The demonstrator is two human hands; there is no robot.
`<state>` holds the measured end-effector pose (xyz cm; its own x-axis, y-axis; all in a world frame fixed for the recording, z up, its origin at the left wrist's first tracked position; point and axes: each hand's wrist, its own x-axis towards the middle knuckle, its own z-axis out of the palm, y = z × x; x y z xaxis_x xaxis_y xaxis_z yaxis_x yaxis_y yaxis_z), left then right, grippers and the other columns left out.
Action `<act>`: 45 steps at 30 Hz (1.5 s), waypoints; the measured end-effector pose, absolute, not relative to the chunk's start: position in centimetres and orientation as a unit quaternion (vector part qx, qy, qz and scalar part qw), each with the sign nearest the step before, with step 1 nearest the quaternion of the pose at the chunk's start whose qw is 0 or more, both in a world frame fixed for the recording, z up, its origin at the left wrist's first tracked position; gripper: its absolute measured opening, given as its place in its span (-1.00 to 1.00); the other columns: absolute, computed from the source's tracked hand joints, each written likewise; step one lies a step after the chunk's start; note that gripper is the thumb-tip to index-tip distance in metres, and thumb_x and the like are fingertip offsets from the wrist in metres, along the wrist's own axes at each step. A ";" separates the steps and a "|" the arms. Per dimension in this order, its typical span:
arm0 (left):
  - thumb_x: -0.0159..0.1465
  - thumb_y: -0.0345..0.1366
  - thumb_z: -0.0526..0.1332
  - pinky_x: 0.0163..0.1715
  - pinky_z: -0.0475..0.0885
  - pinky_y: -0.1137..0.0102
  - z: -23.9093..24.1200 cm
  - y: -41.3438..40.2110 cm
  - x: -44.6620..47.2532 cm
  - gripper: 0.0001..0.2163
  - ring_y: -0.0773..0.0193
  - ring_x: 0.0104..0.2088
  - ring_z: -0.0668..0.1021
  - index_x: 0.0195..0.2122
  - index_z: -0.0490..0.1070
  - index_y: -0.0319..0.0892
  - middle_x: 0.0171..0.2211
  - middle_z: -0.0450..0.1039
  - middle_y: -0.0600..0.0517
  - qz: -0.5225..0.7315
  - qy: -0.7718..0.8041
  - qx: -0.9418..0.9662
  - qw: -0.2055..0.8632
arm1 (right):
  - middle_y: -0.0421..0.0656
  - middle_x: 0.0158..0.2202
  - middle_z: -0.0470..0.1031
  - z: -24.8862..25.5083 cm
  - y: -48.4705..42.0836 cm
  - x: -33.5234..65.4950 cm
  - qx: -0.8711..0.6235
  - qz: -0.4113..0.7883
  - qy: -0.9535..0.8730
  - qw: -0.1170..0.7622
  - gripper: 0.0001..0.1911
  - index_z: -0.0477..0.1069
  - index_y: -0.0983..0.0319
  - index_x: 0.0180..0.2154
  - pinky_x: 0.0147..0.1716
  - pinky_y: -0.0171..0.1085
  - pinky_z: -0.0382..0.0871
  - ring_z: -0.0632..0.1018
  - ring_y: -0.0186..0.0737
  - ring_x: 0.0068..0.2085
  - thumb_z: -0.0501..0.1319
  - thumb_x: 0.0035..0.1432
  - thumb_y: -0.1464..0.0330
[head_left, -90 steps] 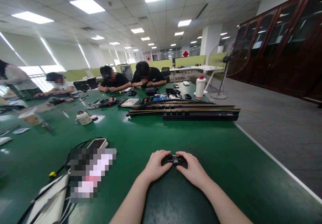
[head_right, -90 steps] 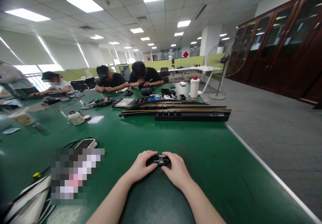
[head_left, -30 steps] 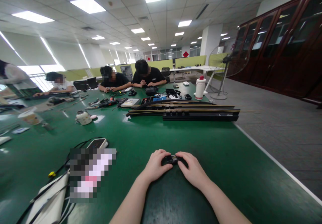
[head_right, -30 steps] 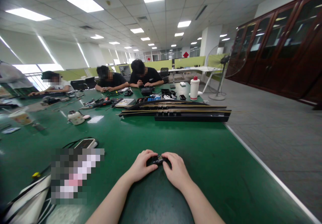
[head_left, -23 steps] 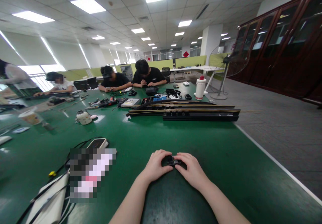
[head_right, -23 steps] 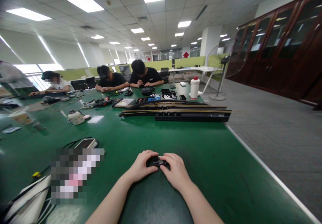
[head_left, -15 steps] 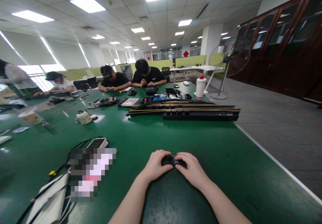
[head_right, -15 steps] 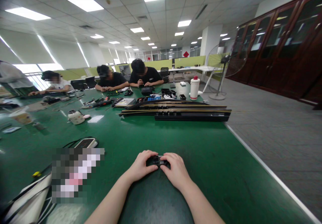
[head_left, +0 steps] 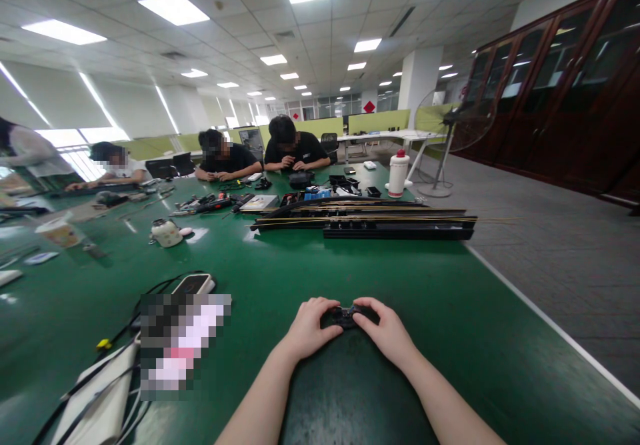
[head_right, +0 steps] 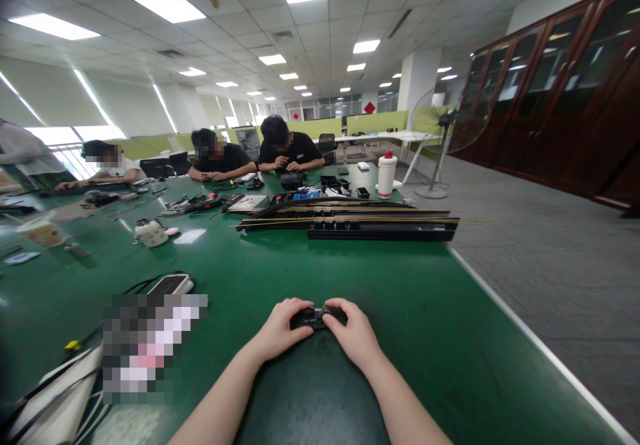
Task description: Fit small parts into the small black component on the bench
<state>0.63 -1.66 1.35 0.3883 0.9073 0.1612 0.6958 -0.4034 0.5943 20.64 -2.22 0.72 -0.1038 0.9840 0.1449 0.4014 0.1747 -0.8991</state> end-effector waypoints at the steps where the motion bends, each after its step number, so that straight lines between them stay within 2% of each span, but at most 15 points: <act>1: 0.10 -0.29 0.31 -0.04 0.29 0.24 1.3 -1.6 0.6 -0.61 0.10 -0.08 0.43 -0.02 0.38 -0.08 -0.12 0.45 0.00 0.240 0.499 0.803 0.222 | -0.11 -0.15 0.54 0.7 -2.2 20.7 -0.532 0.361 -0.646 0.411 -0.75 0.46 0.19 -0.21 0.02 -0.11 0.32 0.51 -0.11 -0.08 0.20 0.02 0.29; 11: 0.11 -0.28 0.30 -0.02 0.29 0.23 0.8 -1.5 0.5 -0.61 0.09 -0.07 0.42 0.00 0.38 -0.06 -0.10 0.45 0.00 0.247 0.498 0.801 0.222 | -0.08 -0.21 0.57 0.0 -1.7 20.7 -0.512 0.386 -0.595 0.484 -0.73 0.43 0.21 -0.22 -0.01 -0.07 0.36 0.55 -0.10 -0.13 0.21 -0.01 0.27; 21: 0.10 -0.30 0.30 -0.01 0.28 0.24 0.8 -1.5 0.5 -0.60 0.10 -0.06 0.42 0.00 0.38 -0.08 -0.09 0.44 0.00 0.251 0.495 0.802 0.222 | 0.00 -0.21 0.57 0.1 -1.1 21.0 -0.503 0.451 -0.504 0.538 -0.57 0.41 0.24 -0.25 0.01 -0.02 0.36 0.56 -0.03 -0.12 0.29 -0.14 0.12; 28: 0.10 -0.30 0.30 -0.02 0.28 0.24 1.3 -1.7 0.6 -0.60 0.10 -0.06 0.42 0.00 0.38 -0.08 -0.09 0.45 -0.01 0.242 0.500 0.801 0.226 | 0.00 -0.17 0.56 1.0 -1.5 21.3 -0.515 0.469 -0.452 0.557 -0.57 0.41 0.23 -0.21 0.02 -0.03 0.34 0.54 -0.02 -0.07 0.29 -0.13 0.15; 36: 0.11 -0.30 0.30 -0.03 0.28 0.25 1.3 -1.7 0.7 -0.60 0.10 -0.07 0.43 0.00 0.38 -0.09 -0.10 0.45 0.00 0.237 0.501 0.802 0.222 | -0.07 -0.22 0.58 1.3 -1.5 21.2 -0.501 0.501 -0.365 0.604 -0.58 0.46 0.22 -0.28 0.03 -0.07 0.31 0.54 -0.04 -0.09 0.38 -0.25 0.20; 45: 0.13 -0.30 0.27 -0.02 0.27 0.24 1.2 -1.6 0.6 -0.59 0.10 -0.06 0.43 0.03 0.35 -0.08 -0.08 0.44 -0.01 0.248 0.496 0.801 0.224 | -0.09 -0.22 0.58 1.1 -1.3 21.3 -0.485 0.531 -0.313 0.621 -0.56 0.47 0.22 -0.25 0.07 -0.08 0.26 0.52 -0.04 -0.06 0.39 -0.27 0.25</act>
<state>0.55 -1.64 1.15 0.3840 0.9066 0.1751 0.6846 -0.4068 0.6049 21.34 -1.30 1.10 0.2405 0.9623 -0.1267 -0.3556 -0.0341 -0.9340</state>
